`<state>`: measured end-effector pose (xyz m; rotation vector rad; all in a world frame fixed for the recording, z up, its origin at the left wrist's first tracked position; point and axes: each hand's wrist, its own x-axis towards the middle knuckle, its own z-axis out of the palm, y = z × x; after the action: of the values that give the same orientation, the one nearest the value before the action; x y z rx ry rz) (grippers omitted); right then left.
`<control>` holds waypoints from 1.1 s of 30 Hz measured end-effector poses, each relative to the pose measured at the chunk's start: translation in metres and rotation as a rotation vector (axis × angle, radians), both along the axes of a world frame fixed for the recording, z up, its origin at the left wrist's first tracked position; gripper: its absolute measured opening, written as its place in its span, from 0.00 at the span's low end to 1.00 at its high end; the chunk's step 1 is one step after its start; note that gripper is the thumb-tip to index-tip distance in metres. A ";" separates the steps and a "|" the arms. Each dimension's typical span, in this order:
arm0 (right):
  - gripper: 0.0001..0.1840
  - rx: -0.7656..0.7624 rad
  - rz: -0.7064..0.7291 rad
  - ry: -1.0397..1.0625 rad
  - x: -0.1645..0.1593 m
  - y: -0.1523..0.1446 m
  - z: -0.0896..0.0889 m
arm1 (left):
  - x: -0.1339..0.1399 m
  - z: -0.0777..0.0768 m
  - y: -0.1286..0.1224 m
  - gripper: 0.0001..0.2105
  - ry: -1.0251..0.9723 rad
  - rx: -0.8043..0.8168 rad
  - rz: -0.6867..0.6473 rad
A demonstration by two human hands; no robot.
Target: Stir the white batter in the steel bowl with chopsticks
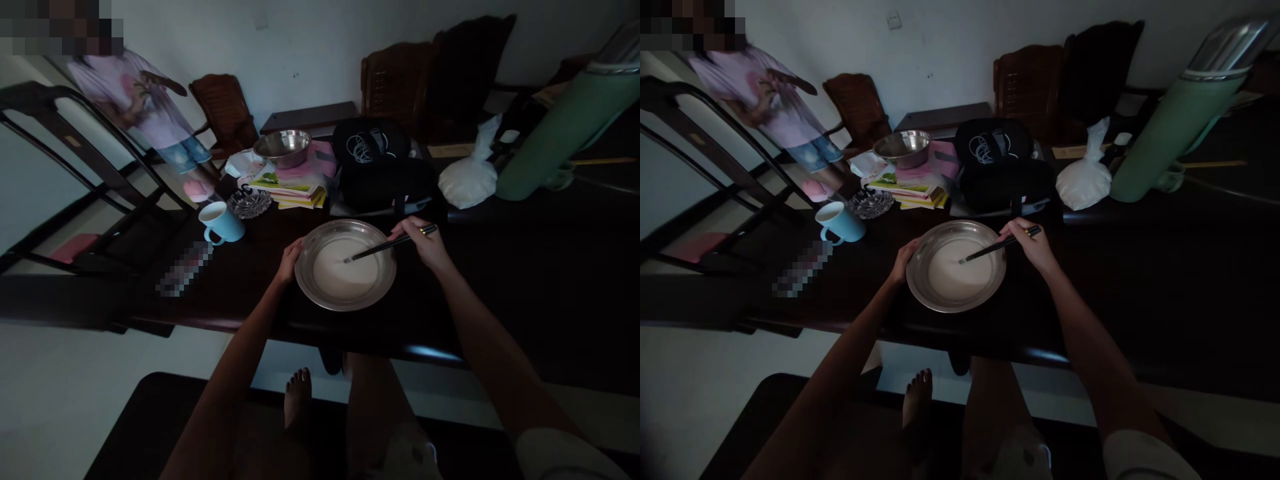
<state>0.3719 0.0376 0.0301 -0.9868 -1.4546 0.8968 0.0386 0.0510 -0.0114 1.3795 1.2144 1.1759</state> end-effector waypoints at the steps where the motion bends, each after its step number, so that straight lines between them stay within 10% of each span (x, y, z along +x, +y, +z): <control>1: 0.26 -0.004 0.000 0.015 0.000 0.000 0.000 | 0.000 0.000 0.000 0.22 0.005 0.002 0.005; 33: 0.27 -0.050 0.053 0.005 -0.001 0.000 0.000 | 0.000 0.000 0.000 0.23 0.002 -0.013 0.007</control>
<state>0.3705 0.0375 0.0305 -0.9864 -1.4658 0.9777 0.0387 0.0508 -0.0112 1.3681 1.2271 1.1692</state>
